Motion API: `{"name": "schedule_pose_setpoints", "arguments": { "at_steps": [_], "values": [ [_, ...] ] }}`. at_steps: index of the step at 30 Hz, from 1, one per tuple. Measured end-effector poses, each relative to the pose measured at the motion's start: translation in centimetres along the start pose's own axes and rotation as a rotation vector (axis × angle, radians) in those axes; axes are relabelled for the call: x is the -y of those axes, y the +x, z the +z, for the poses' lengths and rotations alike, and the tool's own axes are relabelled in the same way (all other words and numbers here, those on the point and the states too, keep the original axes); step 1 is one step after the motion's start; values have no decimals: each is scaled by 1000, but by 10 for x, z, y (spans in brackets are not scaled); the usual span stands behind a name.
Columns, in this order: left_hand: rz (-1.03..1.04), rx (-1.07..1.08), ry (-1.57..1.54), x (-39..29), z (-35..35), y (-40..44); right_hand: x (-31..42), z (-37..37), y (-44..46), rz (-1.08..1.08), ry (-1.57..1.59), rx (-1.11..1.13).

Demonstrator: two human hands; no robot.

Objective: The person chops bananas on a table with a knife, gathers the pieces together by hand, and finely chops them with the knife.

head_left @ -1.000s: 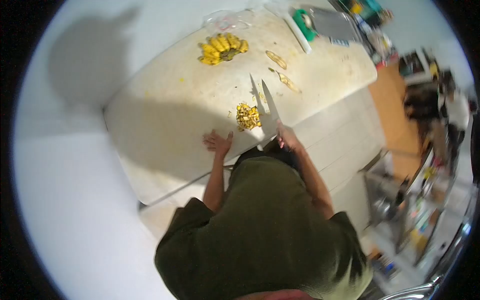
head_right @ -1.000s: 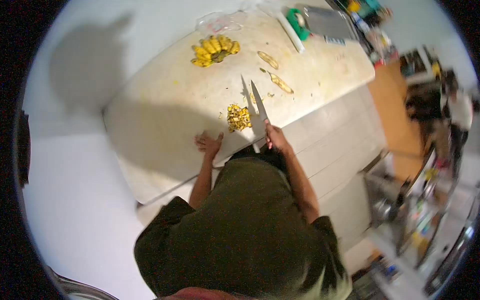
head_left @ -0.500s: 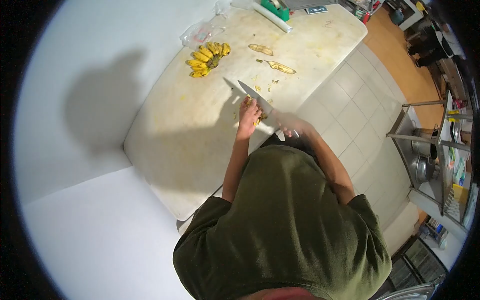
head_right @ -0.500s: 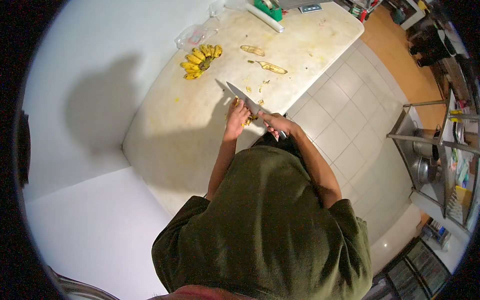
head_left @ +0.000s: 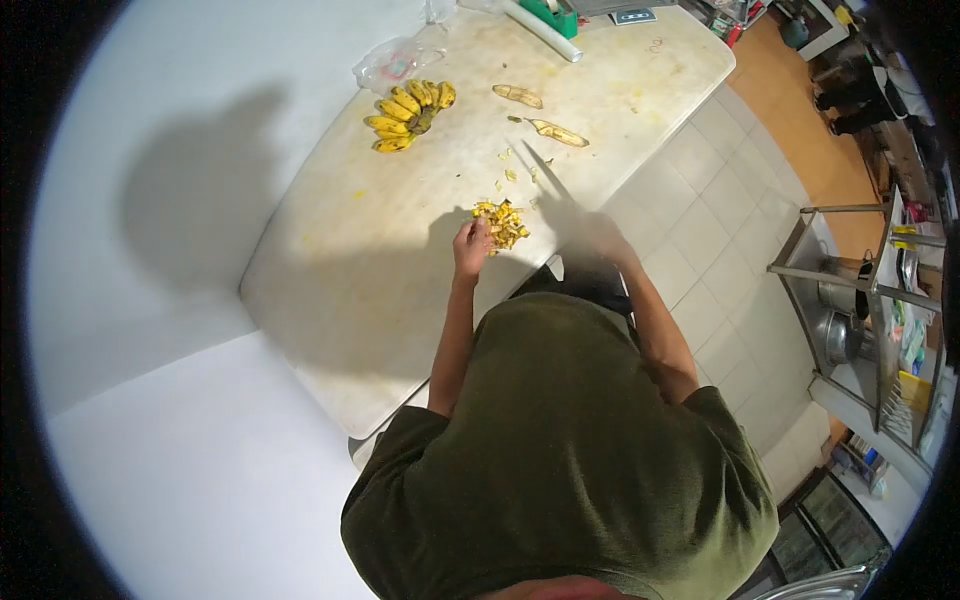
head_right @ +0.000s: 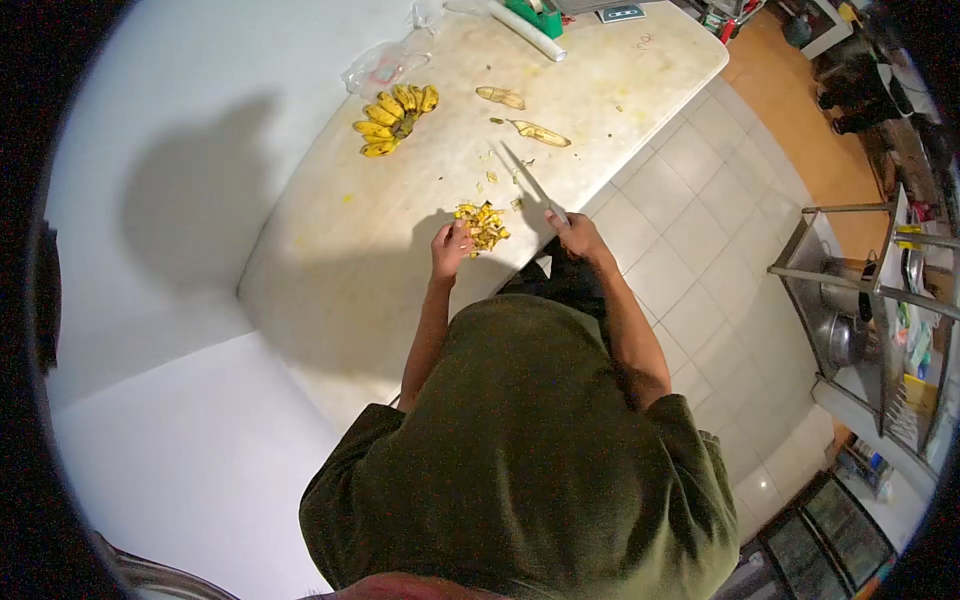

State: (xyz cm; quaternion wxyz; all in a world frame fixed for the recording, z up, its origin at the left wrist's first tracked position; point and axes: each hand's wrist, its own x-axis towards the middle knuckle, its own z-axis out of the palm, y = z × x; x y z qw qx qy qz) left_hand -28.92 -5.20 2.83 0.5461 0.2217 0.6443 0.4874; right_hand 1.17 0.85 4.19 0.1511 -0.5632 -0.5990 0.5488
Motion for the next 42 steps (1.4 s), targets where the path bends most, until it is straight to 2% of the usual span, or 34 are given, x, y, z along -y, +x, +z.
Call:
{"name": "schedule_pose_setpoints", "arguments": {
  "at_steps": [1, 3, 4, 7, 9, 12, 15, 16, 19, 22, 24, 27, 29, 33, 36, 39, 42],
  "values": [
    [46, 26, 59, 2, 0, 1, -35, 3, 15, -80, -192, -133],
    [138, 72, 180, 7, -4, 1, -50, -1, 14, -157, -416, -333],
    [190, 56, 201, 6, -4, -1, -41, -4, 4, -92, -339, -347],
    [319, -2, 244, 5, -5, -4, -38, -10, -7, 98, -396, -301],
    [368, -52, 241, 12, -13, -2, -43, -1, -9, 92, -388, -286],
    [534, -343, 614, 22, -26, 1, -51, 15, -9, 70, -385, -244],
    [488, -553, 865, 50, -54, 9, -39, 25, -7, 8, -415, -139],
    [269, -552, 894, 55, -61, 9, -33, 25, -4, -19, -432, -103],
    [167, -505, 958, 71, -73, 13, -15, 18, 0, -53, -480, -49],
    [-34, -360, 1217, 78, -38, 22, -2, 3, 7, -33, -535, -73],
    [-78, -161, 1078, 49, -6, 13, 1, -5, 14, 0, -561, -118],
    [44, -45, 966, 53, 25, 15, 5, -9, 30, 2, -528, -158],
    [86, -51, 877, 48, 36, 14, 9, -7, 41, -28, -476, -166],
    [186, -94, 781, 36, 19, 15, -38, 16, 75, -239, -609, -54],
    [178, -164, 839, 23, 4, 10, -20, 11, 64, -260, -669, 79],
    [178, -124, 1041, 25, -8, 14, 0, -9, 44, -236, -727, 173],
    [160, -64, 1169, 16, 0, 20, 5, -24, 33, -155, -745, 172]
  ]
}}
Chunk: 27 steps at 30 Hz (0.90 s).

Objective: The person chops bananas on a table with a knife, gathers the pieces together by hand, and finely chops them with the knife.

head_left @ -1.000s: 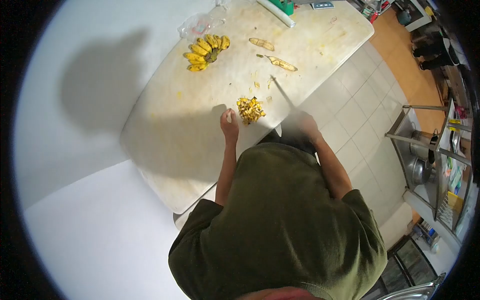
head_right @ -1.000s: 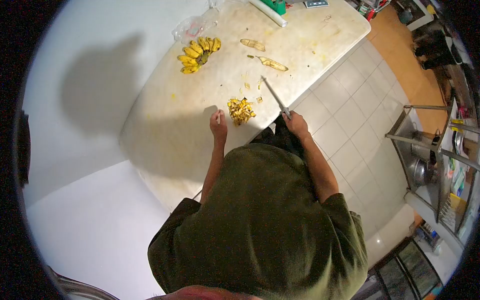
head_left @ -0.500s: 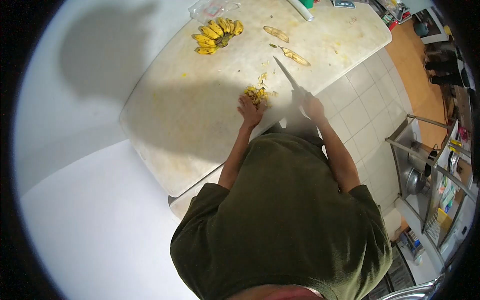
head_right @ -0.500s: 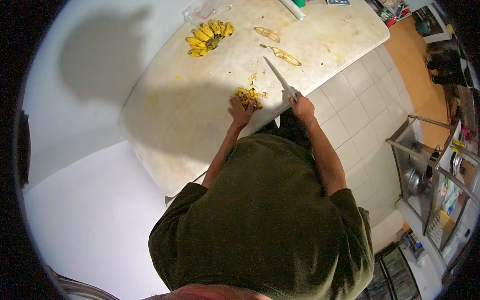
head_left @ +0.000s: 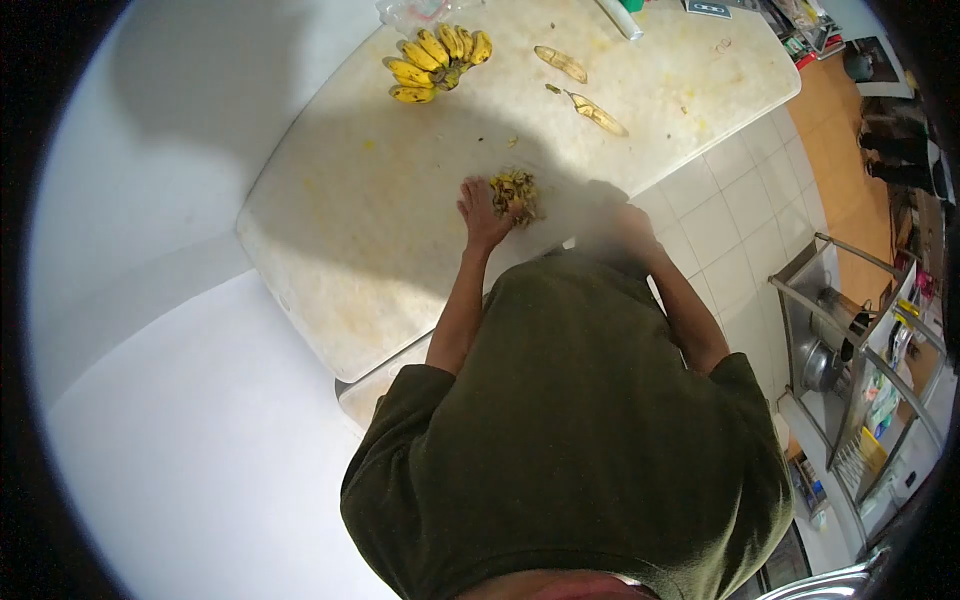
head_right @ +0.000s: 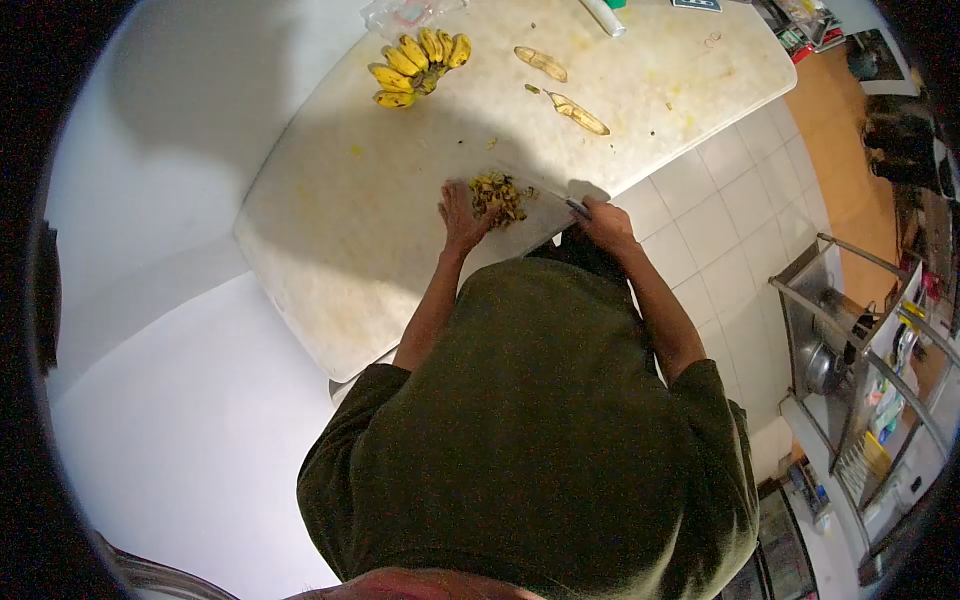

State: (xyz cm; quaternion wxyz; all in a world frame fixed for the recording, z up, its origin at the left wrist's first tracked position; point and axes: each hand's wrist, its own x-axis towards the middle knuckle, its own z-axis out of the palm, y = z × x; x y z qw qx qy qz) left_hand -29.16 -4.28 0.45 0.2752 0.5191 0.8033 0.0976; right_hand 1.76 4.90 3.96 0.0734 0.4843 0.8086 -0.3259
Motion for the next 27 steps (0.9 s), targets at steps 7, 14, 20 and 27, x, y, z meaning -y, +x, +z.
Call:
{"name": "schedule_pose_setpoints", "arguments": {
  "at_steps": [7, 14, 20, 27],
  "values": [
    [244, 93, -189, -34, 7, 16, -3, -22, 19, 53, 102, -220],
    [107, -75, -351, -18, -10, -2, 10, -4, 53, 7, 198, -140],
    [163, -109, -214, 1, -18, -24, 13, -14, 22, -144, 29, -102],
    [239, -152, -99, 20, 29, -40, -8, 2, -21, -54, 120, -244]
  ]
}}
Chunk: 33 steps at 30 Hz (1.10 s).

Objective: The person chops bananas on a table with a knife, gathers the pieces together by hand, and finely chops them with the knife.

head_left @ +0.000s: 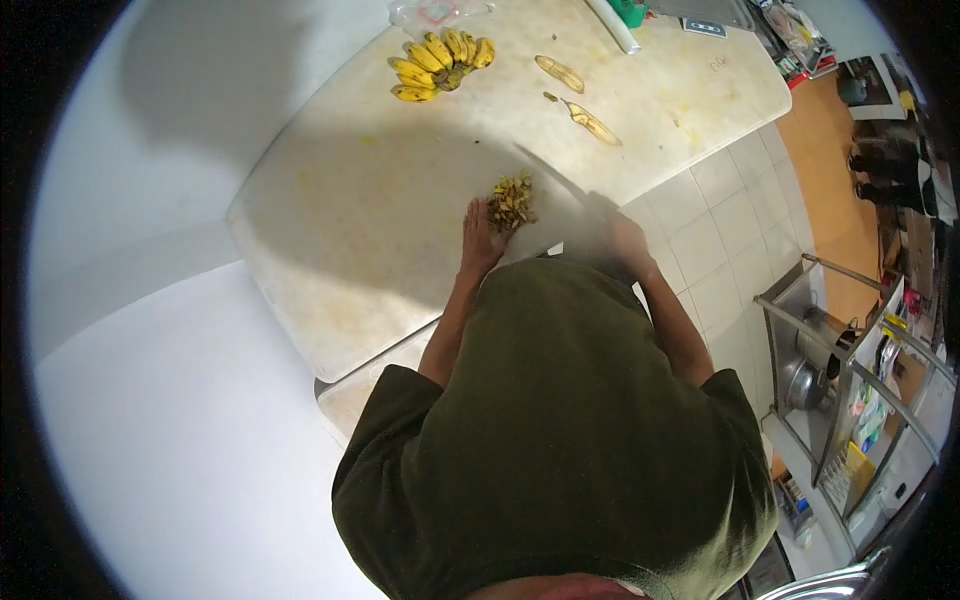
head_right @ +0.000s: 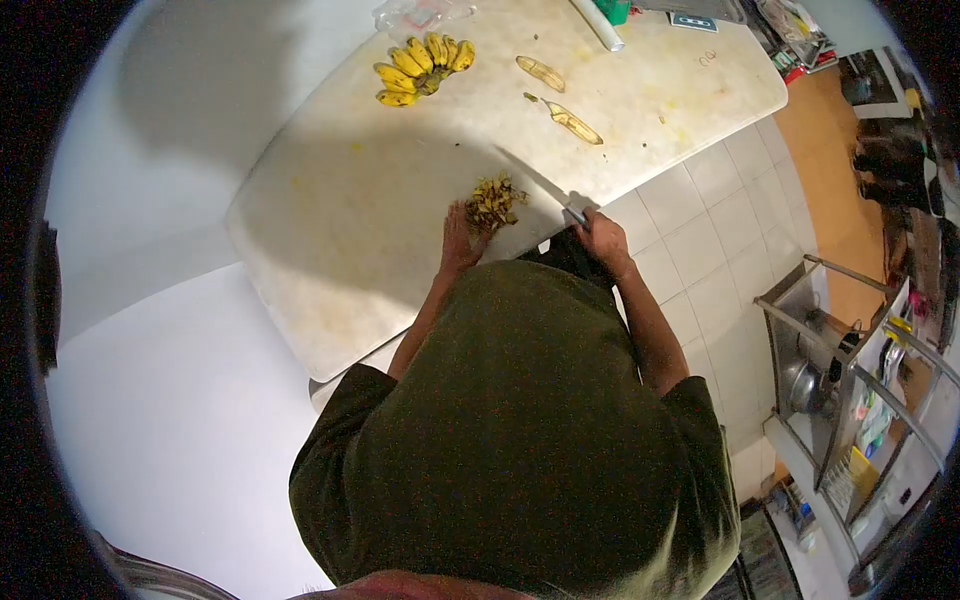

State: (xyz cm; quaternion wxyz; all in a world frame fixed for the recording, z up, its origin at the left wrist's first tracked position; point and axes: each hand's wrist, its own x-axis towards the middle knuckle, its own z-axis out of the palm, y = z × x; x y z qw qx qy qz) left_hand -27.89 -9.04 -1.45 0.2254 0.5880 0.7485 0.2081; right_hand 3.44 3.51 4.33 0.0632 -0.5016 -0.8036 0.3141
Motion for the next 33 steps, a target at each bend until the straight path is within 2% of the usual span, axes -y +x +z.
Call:
{"name": "schedule_pose_setpoints", "arguments": {
  "at_steps": [1, 4, 7, 9, 12, 15, 18, 22, 29, 31, 33],
  "values": [
    [6, 12, 7, -4, 3, 0, -1, -1, -8, 30, 0, -30],
    [12, 45, 27, -10, 5, 4, 0, 4, -25, 209, -39, 72],
    [16, 51, 6, -15, 2, 12, -1, 18, -33, 210, -27, 98],
    [41, 34, -45, -14, 2, 14, 3, 34, -32, 153, -18, 112],
    [205, -53, -144, -8, 8, 20, 14, 68, -15, 58, 1, 125],
    [143, -29, -190, -21, 3, 20, 7, 114, -9, -159, 60, 42],
    [181, -111, -209, -19, 11, 11, 38, 101, -18, -288, 136, -17],
    [180, -134, -161, -29, 14, 0, 59, 72, -29, -149, 176, 27],
    [203, -193, -285, -34, 32, 27, 37, 85, -51, 87, 231, 5],
    [195, -182, -257, -37, 32, 29, 31, 98, -50, 73, 276, -14],
    [160, -177, -236, -37, 24, 32, 29, 108, -48, -50, 178, -35]
  ]
}}
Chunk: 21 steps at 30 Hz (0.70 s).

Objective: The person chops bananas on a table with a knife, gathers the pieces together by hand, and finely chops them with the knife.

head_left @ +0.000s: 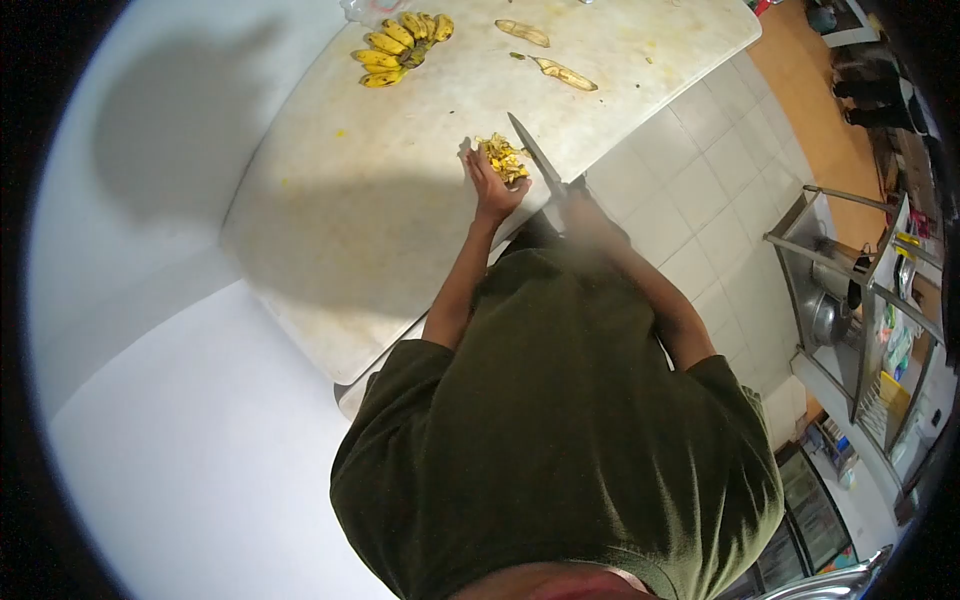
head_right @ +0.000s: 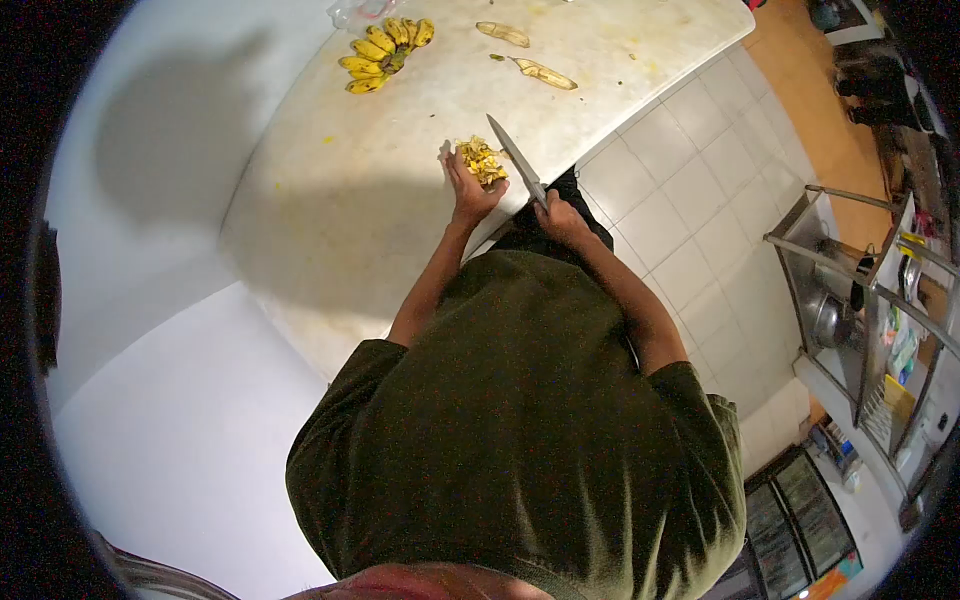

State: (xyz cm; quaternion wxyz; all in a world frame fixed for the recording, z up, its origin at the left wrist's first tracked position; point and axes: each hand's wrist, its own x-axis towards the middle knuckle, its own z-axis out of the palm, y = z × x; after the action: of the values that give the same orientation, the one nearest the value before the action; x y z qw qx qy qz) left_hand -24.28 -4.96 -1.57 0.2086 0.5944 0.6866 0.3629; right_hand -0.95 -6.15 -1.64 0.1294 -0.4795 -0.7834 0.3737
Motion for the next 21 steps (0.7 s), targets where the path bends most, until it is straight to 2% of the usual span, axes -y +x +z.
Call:
{"name": "schedule_pose_setpoints", "arguments": {
  "at_steps": [4, 6, 9, 12, 14, 16, 19, 20, 21],
  "values": [
    [-98, 2, -47, 8, -17, 0, 19, 16, 14, -33, 116, -12],
    [-171, 51, -56, 9, -34, 2, 27, 16, 17, 145, 259, 64],
    [-44, 157, 16, 26, -43, 11, 57, -19, 19, 182, 283, 52],
    [2, 221, 127, 21, -42, 31, 40, -32, 20, 219, 283, 94],
    [-27, 263, 87, 19, -33, 45, 3, -18, 16, 80, 168, 20],
    [-114, 384, 42, 11, -22, 58, -1, -29, 13, 158, 161, 8],
    [-44, 511, 413, -9, -10, 59, 1, -46, 4, 263, 167, -6],
    [-12, 475, 436, -15, -12, 58, 3, -50, 3, 273, 161, -4],
    [-16, 478, 305, -19, -17, 58, 5, -54, 3, 281, 154, -3]
  ]
}}
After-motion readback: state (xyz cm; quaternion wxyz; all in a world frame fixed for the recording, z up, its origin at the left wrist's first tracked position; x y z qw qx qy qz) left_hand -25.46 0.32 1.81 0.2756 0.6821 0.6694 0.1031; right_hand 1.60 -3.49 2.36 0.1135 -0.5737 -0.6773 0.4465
